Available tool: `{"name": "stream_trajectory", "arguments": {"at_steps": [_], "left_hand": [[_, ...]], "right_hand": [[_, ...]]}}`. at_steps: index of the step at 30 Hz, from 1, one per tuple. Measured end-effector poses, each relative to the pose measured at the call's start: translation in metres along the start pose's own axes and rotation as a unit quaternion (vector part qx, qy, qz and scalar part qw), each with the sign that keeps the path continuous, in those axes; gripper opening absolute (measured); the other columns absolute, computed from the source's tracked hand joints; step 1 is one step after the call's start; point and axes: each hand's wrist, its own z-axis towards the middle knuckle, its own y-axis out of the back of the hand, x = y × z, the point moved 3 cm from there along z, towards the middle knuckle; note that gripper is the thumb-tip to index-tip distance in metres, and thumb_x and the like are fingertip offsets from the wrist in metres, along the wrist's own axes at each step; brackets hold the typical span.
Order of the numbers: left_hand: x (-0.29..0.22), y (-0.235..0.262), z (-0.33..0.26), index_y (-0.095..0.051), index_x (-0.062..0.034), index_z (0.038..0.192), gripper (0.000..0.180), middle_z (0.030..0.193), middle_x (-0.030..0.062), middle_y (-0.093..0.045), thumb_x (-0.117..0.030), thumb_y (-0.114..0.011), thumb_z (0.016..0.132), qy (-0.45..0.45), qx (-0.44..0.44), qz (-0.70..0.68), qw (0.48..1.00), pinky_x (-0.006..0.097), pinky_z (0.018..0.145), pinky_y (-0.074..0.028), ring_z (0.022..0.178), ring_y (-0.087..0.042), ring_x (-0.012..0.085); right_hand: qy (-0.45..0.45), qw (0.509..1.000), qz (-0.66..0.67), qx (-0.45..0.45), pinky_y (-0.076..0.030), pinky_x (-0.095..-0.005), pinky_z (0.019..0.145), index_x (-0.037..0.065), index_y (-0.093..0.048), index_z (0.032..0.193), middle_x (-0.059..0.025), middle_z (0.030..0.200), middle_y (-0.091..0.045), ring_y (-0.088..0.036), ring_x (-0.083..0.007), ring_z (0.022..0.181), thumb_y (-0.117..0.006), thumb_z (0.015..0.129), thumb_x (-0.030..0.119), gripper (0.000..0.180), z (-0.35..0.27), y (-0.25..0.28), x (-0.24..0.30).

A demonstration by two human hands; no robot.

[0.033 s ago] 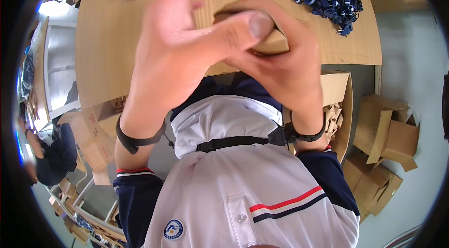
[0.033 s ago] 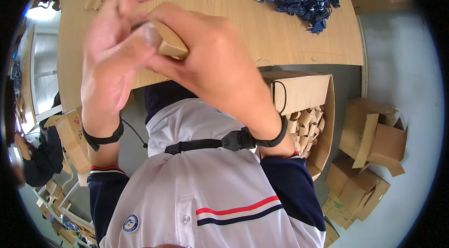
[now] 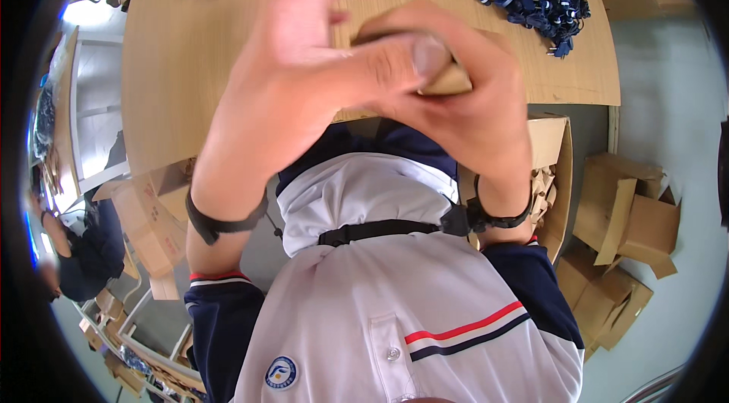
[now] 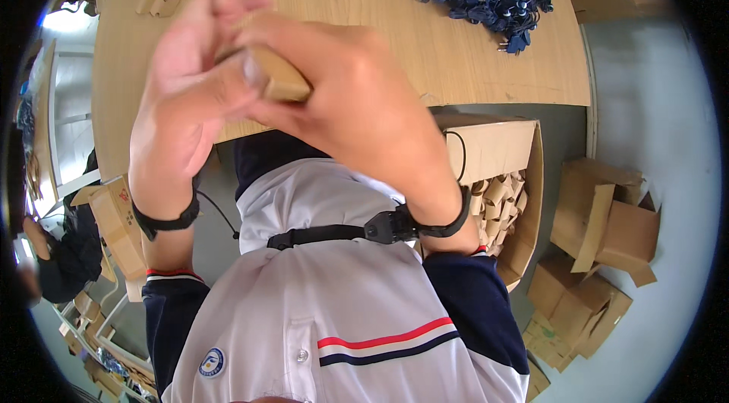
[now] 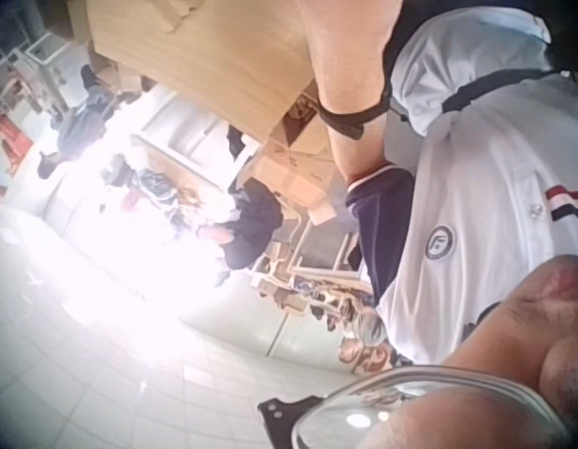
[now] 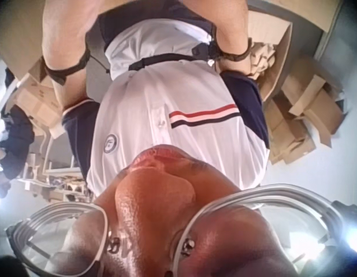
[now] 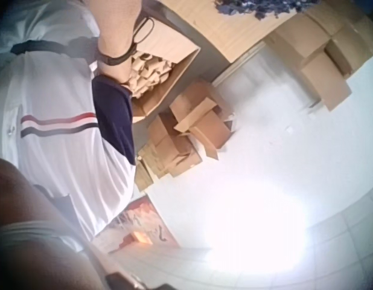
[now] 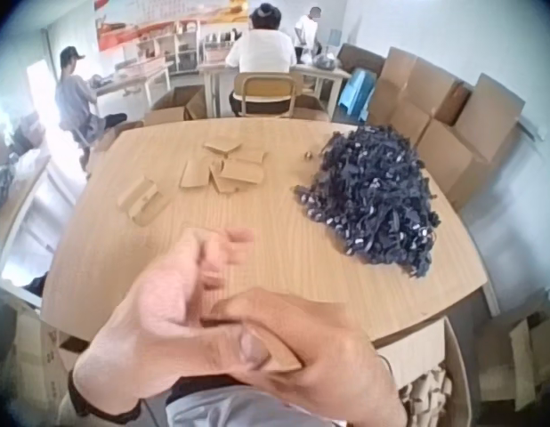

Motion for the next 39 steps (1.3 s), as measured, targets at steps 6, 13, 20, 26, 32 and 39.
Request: {"name": "stream_trajectory", "arguments": {"at_steps": [6,13,20,26,32,39], "left_hand": [[0.024,-0.012,-0.011,-0.044,0.0006,0.128,0.065,0.139,0.0176,-0.045,-0.026,-0.070,0.075,0.096,0.061,-0.175,0.978,0.030,0.093,-0.045,0.122,-0.050,0.0237],[0.020,-0.012,-0.010,-0.052,-0.0064,0.107,0.062,0.116,0.0164,-0.064,-0.005,-0.088,0.057,-0.385,-0.036,0.383,0.839,0.042,0.086,-0.049,0.104,-0.061,0.0374],[0.026,-0.014,-0.006,-0.051,-0.0079,0.103,0.056,0.120,0.0183,-0.063,0.001,-0.083,0.058,-0.446,-0.081,0.426,0.783,0.041,0.083,-0.049,0.108,-0.060,0.0376],[0.017,-0.003,-0.002,-0.050,-0.0017,0.122,0.058,0.139,0.0166,-0.052,0.005,-0.073,0.069,-0.358,0.021,0.340,0.869,0.036,0.082,-0.053,0.114,-0.061,0.0341],[0.014,0.015,-0.014,-0.042,-0.0030,0.137,0.067,0.136,0.0165,-0.052,-0.004,-0.071,0.077,-0.241,0.148,0.223,0.933,0.039,0.074,-0.055,0.095,-0.066,0.0335],[-0.005,0.020,0.004,-0.059,0.0012,0.112,0.032,0.099,0.0150,-0.068,-0.015,-0.068,0.086,-0.177,0.032,0.299,0.937,0.035,0.066,-0.055,0.075,-0.067,0.0309]], "right_hand": [[-0.051,0.991,0.072,0.099,-0.049,-0.0261,0.063,0.001,-0.065,0.096,-0.0034,0.087,-0.066,-0.060,-0.0119,0.065,-0.080,0.073,0.005,0.027,-0.011,0.000,-0.004],[-0.231,0.909,0.346,-0.016,-0.048,-0.0240,0.076,0.001,-0.051,0.122,-0.0034,0.105,-0.060,-0.058,-0.0100,0.094,-0.054,0.095,0.011,0.029,-0.016,-0.007,-0.008],[-0.243,0.924,0.290,-0.060,-0.048,-0.0232,0.076,0.002,-0.048,0.126,-0.0022,0.105,-0.058,-0.058,-0.0092,0.093,-0.049,0.098,0.012,0.030,-0.021,-0.016,-0.007],[-0.295,0.906,0.246,-0.179,-0.047,-0.0269,0.083,-0.004,-0.043,0.132,-0.0075,0.115,-0.058,-0.056,-0.0124,0.099,-0.054,0.094,0.008,0.041,-0.019,-0.005,0.004],[-0.331,0.934,0.132,0.003,-0.030,-0.0171,0.040,-0.001,-0.053,0.118,-0.0030,0.076,-0.062,-0.044,-0.0027,0.048,-0.062,0.091,0.012,0.031,-0.022,0.026,-0.006],[0.159,0.933,-0.322,0.008,-0.042,-0.0270,0.052,0.000,-0.062,0.087,-0.0100,0.080,-0.066,-0.055,-0.0159,0.059,-0.063,0.085,-0.005,0.005,-0.007,0.021,0.007]]}}
